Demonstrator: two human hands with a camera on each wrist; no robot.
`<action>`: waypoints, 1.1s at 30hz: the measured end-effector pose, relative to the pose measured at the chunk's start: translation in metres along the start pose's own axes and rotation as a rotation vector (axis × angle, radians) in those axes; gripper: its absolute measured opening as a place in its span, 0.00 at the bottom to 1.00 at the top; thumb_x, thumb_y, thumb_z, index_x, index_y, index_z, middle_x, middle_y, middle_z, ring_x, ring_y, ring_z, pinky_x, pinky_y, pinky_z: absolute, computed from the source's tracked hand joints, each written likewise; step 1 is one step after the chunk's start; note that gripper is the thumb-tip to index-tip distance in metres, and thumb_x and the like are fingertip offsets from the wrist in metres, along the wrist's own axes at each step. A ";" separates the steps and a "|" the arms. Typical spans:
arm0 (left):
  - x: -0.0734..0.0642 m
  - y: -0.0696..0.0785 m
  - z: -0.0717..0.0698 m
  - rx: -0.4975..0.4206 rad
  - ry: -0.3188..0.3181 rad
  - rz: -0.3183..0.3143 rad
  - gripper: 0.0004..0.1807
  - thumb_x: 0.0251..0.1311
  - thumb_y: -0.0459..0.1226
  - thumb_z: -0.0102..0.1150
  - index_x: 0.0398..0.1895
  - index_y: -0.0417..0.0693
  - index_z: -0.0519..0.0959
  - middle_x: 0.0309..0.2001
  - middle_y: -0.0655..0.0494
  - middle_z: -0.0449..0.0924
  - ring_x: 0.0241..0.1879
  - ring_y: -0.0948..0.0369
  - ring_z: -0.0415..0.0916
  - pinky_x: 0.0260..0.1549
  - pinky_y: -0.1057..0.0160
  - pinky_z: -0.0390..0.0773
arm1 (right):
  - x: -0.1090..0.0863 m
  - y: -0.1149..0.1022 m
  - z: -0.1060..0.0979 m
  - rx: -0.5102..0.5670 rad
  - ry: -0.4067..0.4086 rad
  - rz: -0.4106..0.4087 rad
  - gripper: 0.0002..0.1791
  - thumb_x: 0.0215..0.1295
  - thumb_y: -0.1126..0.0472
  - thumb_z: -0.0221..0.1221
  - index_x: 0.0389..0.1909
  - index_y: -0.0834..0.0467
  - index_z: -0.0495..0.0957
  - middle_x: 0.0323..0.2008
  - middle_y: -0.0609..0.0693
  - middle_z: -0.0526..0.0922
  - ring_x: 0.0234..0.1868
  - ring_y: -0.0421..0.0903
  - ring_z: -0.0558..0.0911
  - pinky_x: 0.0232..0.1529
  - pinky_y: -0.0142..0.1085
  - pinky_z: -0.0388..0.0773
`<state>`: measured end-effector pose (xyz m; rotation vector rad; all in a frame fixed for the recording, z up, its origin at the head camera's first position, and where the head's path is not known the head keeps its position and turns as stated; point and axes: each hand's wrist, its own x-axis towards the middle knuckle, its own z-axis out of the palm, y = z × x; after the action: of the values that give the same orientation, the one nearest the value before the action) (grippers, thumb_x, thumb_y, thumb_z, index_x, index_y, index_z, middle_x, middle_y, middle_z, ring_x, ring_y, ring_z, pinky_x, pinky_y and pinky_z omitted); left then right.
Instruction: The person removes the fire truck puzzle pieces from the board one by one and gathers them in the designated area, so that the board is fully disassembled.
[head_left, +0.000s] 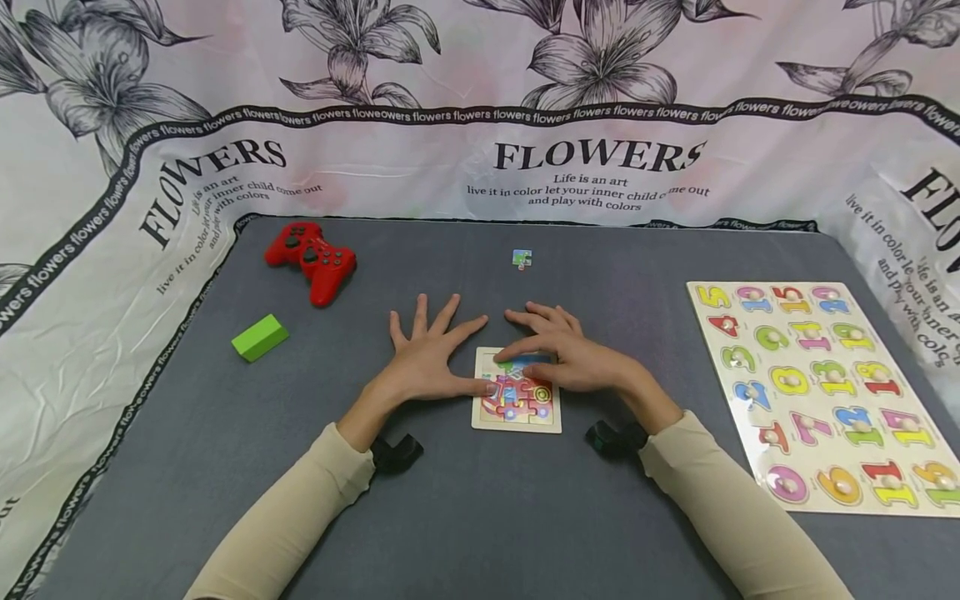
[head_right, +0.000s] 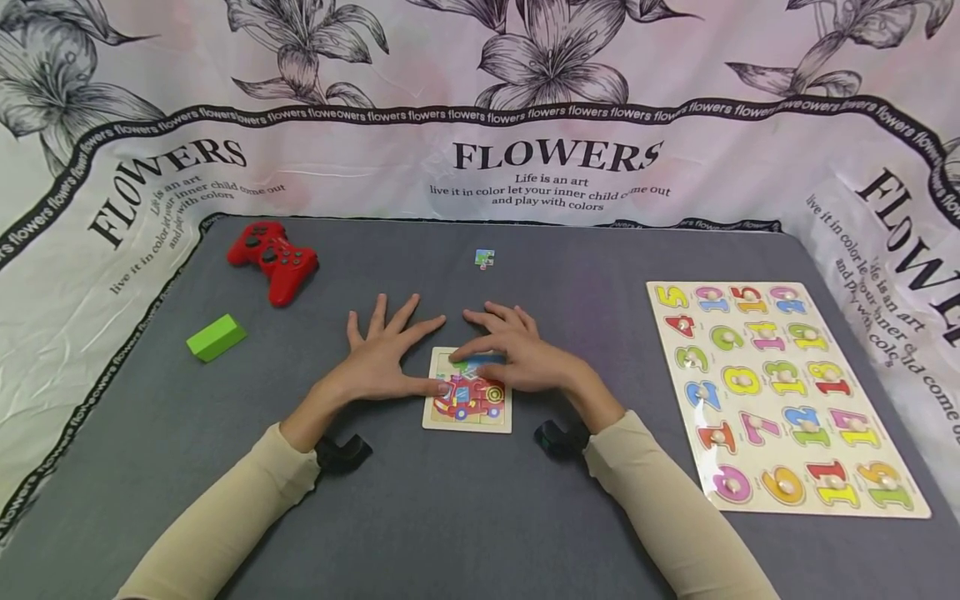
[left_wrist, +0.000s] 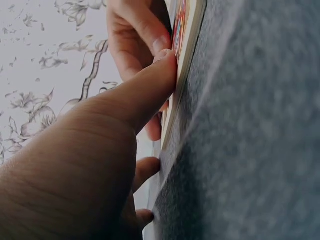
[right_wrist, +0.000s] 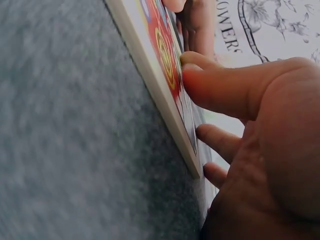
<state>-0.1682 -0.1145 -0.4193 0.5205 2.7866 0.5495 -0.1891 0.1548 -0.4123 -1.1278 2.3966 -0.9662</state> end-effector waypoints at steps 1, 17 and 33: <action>0.000 0.001 0.000 0.000 0.001 -0.002 0.56 0.48 0.73 0.64 0.81 0.74 0.54 0.85 0.54 0.31 0.80 0.37 0.15 0.66 0.23 0.18 | 0.000 0.000 0.000 0.001 -0.005 0.002 0.19 0.73 0.63 0.58 0.61 0.46 0.82 0.80 0.59 0.55 0.82 0.64 0.41 0.75 0.67 0.27; -0.001 0.007 0.007 -0.008 0.050 -0.033 0.57 0.46 0.75 0.64 0.81 0.74 0.55 0.85 0.53 0.33 0.80 0.37 0.15 0.66 0.22 0.20 | 0.000 0.001 0.000 -0.014 -0.036 0.006 0.22 0.74 0.67 0.55 0.63 0.44 0.81 0.81 0.59 0.53 0.83 0.64 0.38 0.75 0.67 0.25; -0.003 0.012 0.008 -0.037 0.065 -0.054 0.58 0.45 0.73 0.66 0.80 0.71 0.57 0.85 0.51 0.34 0.79 0.36 0.15 0.66 0.22 0.19 | 0.000 0.000 0.000 0.006 -0.036 0.014 0.21 0.74 0.66 0.55 0.61 0.44 0.81 0.81 0.59 0.52 0.83 0.63 0.37 0.75 0.67 0.24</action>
<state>-0.1597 -0.1025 -0.4211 0.4252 2.8366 0.6156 -0.1894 0.1554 -0.4122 -1.1160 2.3684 -0.9393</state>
